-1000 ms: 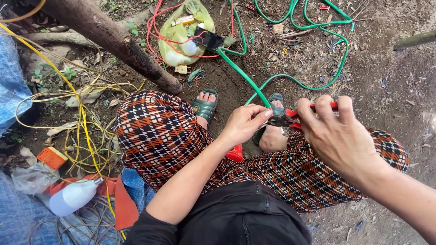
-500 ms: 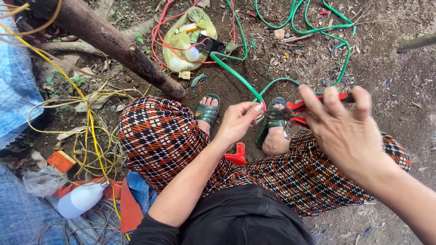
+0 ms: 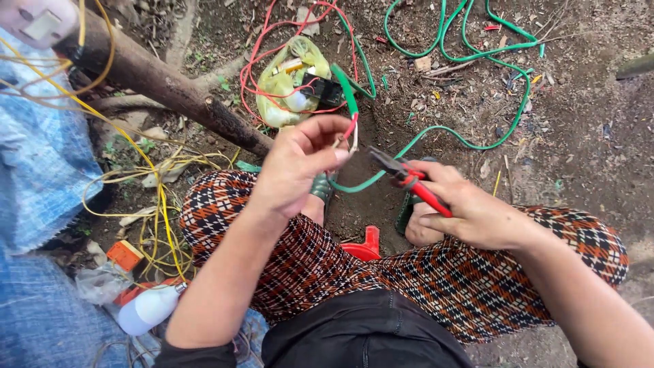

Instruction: The person sits on the ground and uses pliers to strip the outer insulation from the ends of a green electrical cable, exposing the inner wires. They then bring the stripped cable end to a switch and socket assembly mounted on a wooden post and work the wires into the fittings.

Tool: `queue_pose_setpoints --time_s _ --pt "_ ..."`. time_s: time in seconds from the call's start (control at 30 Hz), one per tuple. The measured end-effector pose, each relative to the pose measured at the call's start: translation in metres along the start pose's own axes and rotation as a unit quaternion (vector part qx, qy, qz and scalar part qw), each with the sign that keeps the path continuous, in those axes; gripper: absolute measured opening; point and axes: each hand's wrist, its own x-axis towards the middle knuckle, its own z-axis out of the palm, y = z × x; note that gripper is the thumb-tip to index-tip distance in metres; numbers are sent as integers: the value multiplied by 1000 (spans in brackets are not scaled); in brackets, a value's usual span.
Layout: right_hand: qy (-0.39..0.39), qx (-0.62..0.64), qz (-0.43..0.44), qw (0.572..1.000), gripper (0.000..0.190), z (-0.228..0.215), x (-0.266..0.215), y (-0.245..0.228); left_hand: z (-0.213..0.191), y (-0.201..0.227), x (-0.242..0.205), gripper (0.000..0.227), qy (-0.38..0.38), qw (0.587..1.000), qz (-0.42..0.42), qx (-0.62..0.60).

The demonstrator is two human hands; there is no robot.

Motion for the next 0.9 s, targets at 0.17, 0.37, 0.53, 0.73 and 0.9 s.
queue_pose_setpoints --time_s 0.17,0.37,0.53,0.73,0.9 --pt "-18 136 -40 990 67 0 30 -3 2 49 23 43 -56 997 -5 53" --pt "17 276 -13 961 59 -14 40 -15 5 38 41 46 -60 994 19 86" --pt "1 289 -14 957 61 1 39 18 2 32 47 43 -69 992 19 107" --pt "7 331 23 943 58 8 35 24 10 33 51 43 -75 988 38 128" --pt "29 321 43 946 60 4 34 16 13 25 50 39 -65 985 22 156"
